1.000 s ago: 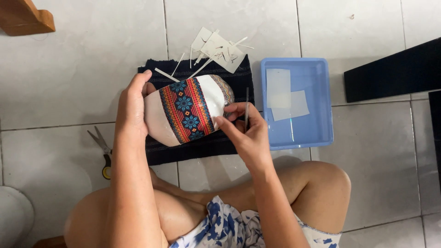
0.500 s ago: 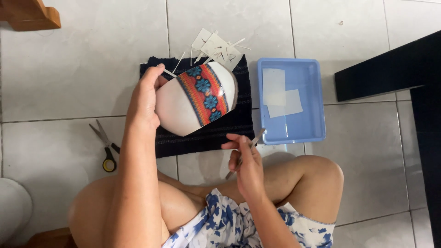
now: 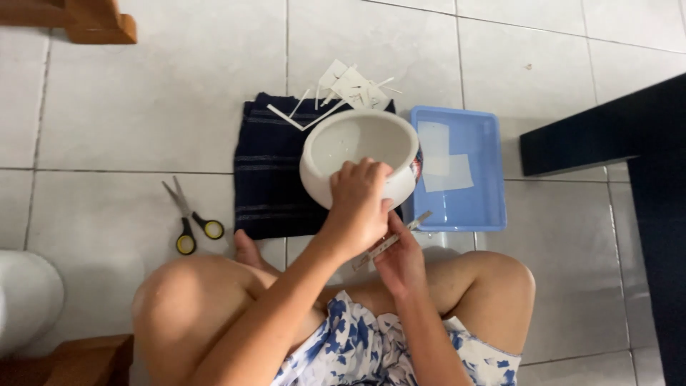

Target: Cutting patterned paper strips with scissors and applying them to a white bowl for decoration.

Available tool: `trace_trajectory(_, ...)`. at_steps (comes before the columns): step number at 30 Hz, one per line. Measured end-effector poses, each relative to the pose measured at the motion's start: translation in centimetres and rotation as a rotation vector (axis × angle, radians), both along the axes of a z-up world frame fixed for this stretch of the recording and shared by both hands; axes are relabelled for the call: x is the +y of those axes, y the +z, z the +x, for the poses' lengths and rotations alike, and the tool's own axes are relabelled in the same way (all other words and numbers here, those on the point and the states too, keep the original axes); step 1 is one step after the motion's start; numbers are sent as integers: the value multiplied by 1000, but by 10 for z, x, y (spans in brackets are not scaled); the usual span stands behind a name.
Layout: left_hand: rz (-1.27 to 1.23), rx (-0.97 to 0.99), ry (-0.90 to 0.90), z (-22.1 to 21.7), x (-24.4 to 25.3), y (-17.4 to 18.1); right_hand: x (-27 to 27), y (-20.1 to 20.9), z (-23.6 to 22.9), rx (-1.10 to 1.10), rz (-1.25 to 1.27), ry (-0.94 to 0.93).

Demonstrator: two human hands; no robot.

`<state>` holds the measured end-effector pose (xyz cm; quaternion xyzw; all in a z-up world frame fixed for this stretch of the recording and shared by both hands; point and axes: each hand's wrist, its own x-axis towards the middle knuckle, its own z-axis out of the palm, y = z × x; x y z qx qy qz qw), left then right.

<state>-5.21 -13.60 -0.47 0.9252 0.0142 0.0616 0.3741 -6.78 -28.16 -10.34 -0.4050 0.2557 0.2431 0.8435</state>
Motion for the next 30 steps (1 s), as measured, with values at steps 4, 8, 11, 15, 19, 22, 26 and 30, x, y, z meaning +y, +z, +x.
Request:
trace_trajectory(4,124,-122,47,4,-2,-22,33,14,24,16,87,93)
trace_trajectory(8,209,-185,52,11,-6,-51,42,22,25,65,70,80)
trace_trajectory(11,231,-265,90,11,-27,-79,6,-3,26,-37,-146,98)
trace_trajectory(15,333,-342,164,11,-38,-83,-6,55,14,-122,-462,7)
trace_trajectory(19,148,-66,131,-1,-23,-29,-17,50,18,-188,-492,-11)
trace_trajectory(22,-82,-301,663,-13,-33,-40,9,61,12,-205,-575,-16)
trace_trajectory(26,-873,198,1044,-27,-23,-51,46,63,9,-183,-715,17)
trace_trajectory(30,-1244,396,925,-18,-8,-76,55,35,14,-188,-676,-54)
